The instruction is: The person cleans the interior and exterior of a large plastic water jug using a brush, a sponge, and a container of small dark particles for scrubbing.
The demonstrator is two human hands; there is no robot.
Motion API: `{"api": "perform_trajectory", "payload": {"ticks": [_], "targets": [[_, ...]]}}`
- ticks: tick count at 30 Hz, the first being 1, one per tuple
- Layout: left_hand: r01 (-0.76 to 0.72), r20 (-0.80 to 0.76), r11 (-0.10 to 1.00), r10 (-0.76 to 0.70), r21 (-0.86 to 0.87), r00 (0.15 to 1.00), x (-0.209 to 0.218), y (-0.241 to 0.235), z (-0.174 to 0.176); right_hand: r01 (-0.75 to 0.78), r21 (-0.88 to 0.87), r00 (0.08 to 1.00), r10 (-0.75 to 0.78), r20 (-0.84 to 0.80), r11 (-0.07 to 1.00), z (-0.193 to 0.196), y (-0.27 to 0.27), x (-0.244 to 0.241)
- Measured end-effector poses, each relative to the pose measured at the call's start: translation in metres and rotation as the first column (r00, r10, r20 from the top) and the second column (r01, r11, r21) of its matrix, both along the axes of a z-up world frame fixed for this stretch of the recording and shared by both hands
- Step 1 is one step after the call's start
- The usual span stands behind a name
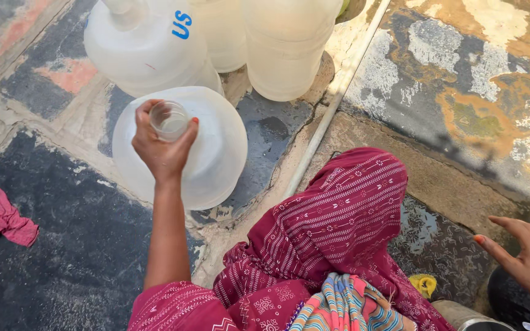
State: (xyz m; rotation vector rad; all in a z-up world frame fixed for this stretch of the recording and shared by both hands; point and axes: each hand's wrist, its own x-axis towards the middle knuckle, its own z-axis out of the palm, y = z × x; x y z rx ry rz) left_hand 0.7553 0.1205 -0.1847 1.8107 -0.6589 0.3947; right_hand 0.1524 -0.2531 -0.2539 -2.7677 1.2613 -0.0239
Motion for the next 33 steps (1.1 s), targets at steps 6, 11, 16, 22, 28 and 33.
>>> {"api": "perform_trajectory", "payload": {"ticks": [6,11,16,22,28,33], "targets": [[0.554,0.166,0.830,-0.557,0.071,0.813,-0.084,-0.129,0.022,0.116,-0.176,0.993,-0.118,-0.001,0.978,0.111,0.048,0.092],[0.806,0.015,0.522,-0.837,-0.280,0.547,-0.132,-0.246,0.042,0.081,-0.188,0.954,-0.022,0.298,0.979,0.153,0.068,0.104],[0.882,0.033,0.303,-0.941,-0.362,0.337,-0.210,-0.373,0.032,0.141,0.007,0.882,-0.129,0.454,0.990,0.122,0.050,0.070],[0.922,-0.030,0.177,-0.984,-0.345,0.177,-0.352,-0.464,0.010,0.171,0.521,0.523,-0.525,0.671,0.836,0.044,0.030,-0.014],[0.938,-0.156,0.086,-0.987,-0.336,0.035,-0.433,-0.449,-0.021,0.232,0.798,0.211,-0.830,0.516,0.556,-0.007,0.053,-0.080],[0.959,-0.153,-0.185,-0.963,-0.214,-0.220,-0.444,-0.422,-0.021,0.302,0.780,0.039,-0.825,0.563,0.547,-0.050,0.071,-0.170]]}}
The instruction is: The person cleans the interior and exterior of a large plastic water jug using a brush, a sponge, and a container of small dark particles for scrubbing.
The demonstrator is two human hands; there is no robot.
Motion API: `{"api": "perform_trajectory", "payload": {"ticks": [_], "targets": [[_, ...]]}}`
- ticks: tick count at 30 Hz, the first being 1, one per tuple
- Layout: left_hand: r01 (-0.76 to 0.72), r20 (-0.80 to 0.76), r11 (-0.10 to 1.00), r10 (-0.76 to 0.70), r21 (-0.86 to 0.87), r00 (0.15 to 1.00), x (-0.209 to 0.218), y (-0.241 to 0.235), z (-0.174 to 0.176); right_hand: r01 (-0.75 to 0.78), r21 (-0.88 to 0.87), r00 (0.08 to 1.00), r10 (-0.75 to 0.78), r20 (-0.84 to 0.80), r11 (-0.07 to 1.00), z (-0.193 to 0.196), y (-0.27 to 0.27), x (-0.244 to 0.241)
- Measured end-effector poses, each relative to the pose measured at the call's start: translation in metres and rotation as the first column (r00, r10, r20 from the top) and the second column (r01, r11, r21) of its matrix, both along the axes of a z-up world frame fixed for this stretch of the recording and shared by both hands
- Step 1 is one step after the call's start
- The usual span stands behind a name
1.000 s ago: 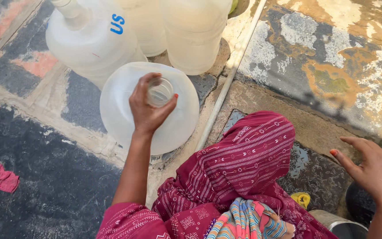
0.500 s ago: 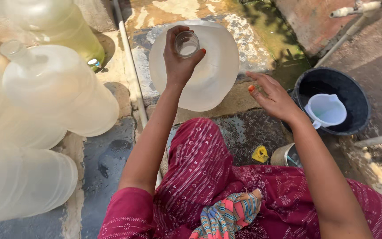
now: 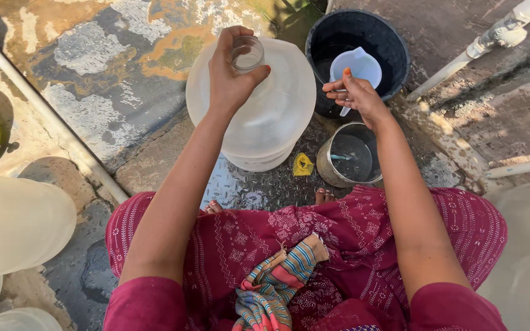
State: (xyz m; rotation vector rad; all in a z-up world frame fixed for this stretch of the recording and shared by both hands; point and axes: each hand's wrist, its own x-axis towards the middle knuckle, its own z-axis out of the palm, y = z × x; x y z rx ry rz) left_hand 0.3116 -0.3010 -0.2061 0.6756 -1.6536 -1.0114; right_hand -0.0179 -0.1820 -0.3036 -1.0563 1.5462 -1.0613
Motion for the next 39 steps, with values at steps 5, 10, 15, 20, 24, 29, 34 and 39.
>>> {"api": "perform_trajectory", "payload": {"ticks": [5,10,15,20,24,29,34,39], "targets": [[0.136,0.116,0.991,-0.137,0.020,0.984,-0.012,0.022,0.002,0.132,0.296,0.894,0.016,-0.448,0.946,-0.103,0.035,-0.067],[0.202,-0.013,0.979,-0.202,0.039,0.979,-0.017,0.033,-0.006,0.077,0.256,0.954,0.004,-0.300,0.964,-0.208,0.077,-0.038],[0.188,-0.021,0.982,-0.188,-0.001,0.982,-0.019,0.033,-0.014,0.058,0.736,0.767,0.442,-0.465,0.674,-0.240,0.079,-0.014],[0.202,-0.026,0.979,-0.203,-0.030,0.979,-0.024,0.028,-0.023,0.281,0.783,0.620,0.518,-0.589,0.554,-0.247,0.077,-0.027],[0.216,-0.040,0.976,-0.217,-0.020,0.975,-0.022,0.028,-0.027,0.259,0.622,0.649,0.343,-0.678,0.739,-0.262,0.084,-0.024],[0.221,-0.045,0.975,-0.219,0.027,0.975,-0.019,0.033,-0.025,0.327,0.469,0.709,0.115,-0.695,0.820,-0.277,0.085,-0.019],[0.224,-0.007,0.975,-0.224,0.004,0.975,-0.019,0.030,-0.024,0.218,0.534,0.709,0.243,-0.661,0.817,-0.285,0.082,-0.023],[0.234,-0.027,0.972,-0.234,0.008,0.972,-0.020,0.030,-0.025,0.113,0.690,0.710,0.428,-0.560,0.715,-0.282,0.089,-0.018]]}}
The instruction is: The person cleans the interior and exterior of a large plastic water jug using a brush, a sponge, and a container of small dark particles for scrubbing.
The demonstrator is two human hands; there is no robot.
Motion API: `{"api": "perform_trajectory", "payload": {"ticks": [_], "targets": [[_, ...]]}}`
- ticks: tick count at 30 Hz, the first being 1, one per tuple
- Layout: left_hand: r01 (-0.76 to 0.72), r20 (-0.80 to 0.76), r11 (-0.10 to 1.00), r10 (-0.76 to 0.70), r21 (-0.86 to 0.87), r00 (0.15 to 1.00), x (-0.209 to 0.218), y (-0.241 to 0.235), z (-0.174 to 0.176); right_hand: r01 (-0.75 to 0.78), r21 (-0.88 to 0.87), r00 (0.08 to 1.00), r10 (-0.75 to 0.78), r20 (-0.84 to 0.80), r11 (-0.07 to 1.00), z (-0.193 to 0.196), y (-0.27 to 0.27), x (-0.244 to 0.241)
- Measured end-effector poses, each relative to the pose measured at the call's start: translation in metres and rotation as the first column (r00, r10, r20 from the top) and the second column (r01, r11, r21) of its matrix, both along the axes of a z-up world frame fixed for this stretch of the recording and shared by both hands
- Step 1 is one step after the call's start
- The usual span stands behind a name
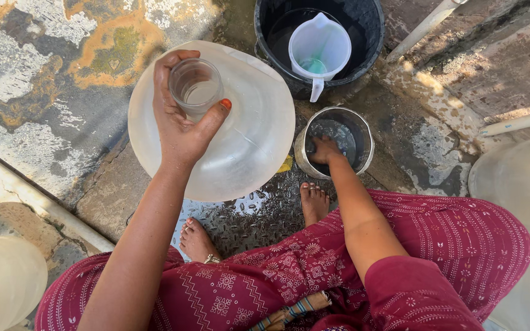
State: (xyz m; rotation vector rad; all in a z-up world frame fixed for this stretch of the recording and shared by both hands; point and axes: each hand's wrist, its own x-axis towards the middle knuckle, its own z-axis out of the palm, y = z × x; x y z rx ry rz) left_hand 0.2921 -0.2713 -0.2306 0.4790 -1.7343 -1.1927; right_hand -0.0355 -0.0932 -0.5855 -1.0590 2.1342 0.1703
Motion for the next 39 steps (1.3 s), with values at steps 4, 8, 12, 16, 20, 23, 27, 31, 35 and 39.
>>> {"api": "perform_trajectory", "payload": {"ticks": [4,8,12,16,20,23,27,31,35,39], "targets": [[-0.012,-0.007,1.000,0.012,-0.020,1.000,0.000,0.002,-0.001,0.003,0.048,0.986,-0.011,0.168,0.999,0.005,0.001,0.007],[-0.027,-0.009,0.999,0.027,-0.039,1.000,0.001,0.002,0.002,0.375,0.101,0.820,-0.381,0.428,0.921,0.009,0.001,0.010],[-0.136,0.069,0.989,0.140,-0.060,0.988,-0.002,0.009,0.009,0.677,0.137,0.418,-0.531,0.737,0.723,0.025,0.001,0.002],[-0.233,0.155,0.969,0.243,-0.079,0.958,-0.004,0.011,0.017,0.810,0.160,-0.050,-0.204,0.978,0.565,0.057,0.015,-0.008],[-0.248,0.184,0.966,0.257,-0.069,0.949,-0.004,0.012,0.019,0.876,0.399,-0.429,0.059,0.902,0.273,0.088,0.029,-0.009],[-0.251,0.174,0.967,0.255,-0.042,0.951,-0.004,0.013,0.018,0.845,0.531,-0.534,0.041,0.844,0.068,0.088,0.026,-0.004],[-0.264,0.183,0.962,0.272,-0.067,0.945,-0.002,0.011,0.025,0.779,0.625,-0.625,0.158,0.765,0.053,0.074,0.013,-0.001],[-0.152,0.214,0.985,0.167,-0.084,0.962,-0.007,0.018,0.035,0.798,0.598,-0.599,0.204,0.774,0.077,0.069,0.022,-0.007],[0.048,0.328,0.989,-0.001,-0.137,0.945,-0.020,0.030,0.043,0.833,0.552,-0.552,0.141,0.822,0.042,0.071,0.023,-0.004],[0.153,0.275,0.970,-0.097,-0.191,0.956,-0.040,0.041,0.040,0.820,0.569,-0.555,0.160,0.817,-0.060,0.067,0.025,0.003]]}}
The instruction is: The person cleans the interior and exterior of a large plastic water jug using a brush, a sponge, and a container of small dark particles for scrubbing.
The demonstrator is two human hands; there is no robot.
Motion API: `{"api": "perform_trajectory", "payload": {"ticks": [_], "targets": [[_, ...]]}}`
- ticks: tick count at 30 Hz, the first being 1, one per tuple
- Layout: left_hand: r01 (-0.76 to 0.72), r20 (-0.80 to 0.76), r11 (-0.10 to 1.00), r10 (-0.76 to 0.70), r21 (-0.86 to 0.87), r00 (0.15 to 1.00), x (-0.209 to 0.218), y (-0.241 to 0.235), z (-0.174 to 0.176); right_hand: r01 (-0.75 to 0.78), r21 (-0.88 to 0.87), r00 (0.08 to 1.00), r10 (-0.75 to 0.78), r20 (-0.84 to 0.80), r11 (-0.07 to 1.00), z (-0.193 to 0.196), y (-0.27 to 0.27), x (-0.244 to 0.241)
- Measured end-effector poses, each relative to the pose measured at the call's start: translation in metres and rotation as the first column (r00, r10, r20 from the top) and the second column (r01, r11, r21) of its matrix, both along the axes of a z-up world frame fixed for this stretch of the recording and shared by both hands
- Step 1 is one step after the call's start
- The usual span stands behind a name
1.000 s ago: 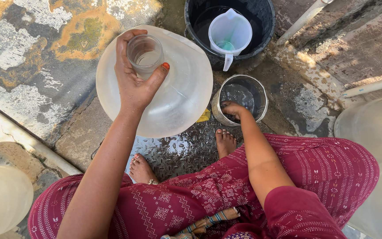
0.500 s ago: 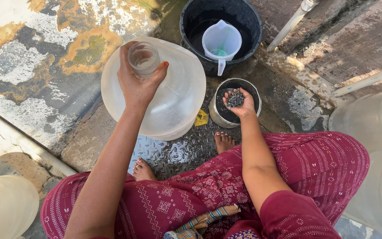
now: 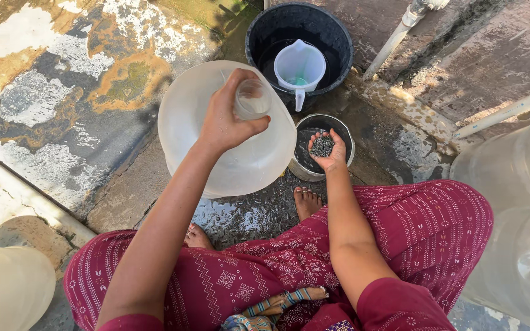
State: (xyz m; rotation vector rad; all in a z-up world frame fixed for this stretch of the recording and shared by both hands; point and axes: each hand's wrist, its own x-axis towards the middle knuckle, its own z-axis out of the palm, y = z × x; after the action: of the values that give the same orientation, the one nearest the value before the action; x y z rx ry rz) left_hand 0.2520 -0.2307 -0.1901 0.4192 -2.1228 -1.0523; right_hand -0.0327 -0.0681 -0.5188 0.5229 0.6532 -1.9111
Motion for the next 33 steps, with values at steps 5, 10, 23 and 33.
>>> {"api": "perform_trajectory", "payload": {"ticks": [5,10,23,33], "targets": [[-0.009,-0.007,1.000,0.009,0.017,1.000,-0.034,0.014,-0.004,0.060,-0.125,0.998,-0.063,-0.026,0.990,0.022,0.001,-0.001],[-0.059,0.082,0.998,0.056,0.030,0.995,-0.061,0.030,-0.005,0.139,-0.202,0.986,-0.154,-0.060,0.969,0.093,0.005,-0.007],[-0.076,0.013,0.996,0.077,-0.045,0.997,-0.103,0.056,-0.001,0.169,-0.394,0.951,-0.255,-0.177,0.903,0.302,-0.020,0.003],[-0.105,-0.005,0.992,0.105,-0.068,0.994,-0.120,0.067,-0.008,0.342,-0.251,0.594,-0.415,-0.689,0.906,0.328,-0.041,0.043]]}}
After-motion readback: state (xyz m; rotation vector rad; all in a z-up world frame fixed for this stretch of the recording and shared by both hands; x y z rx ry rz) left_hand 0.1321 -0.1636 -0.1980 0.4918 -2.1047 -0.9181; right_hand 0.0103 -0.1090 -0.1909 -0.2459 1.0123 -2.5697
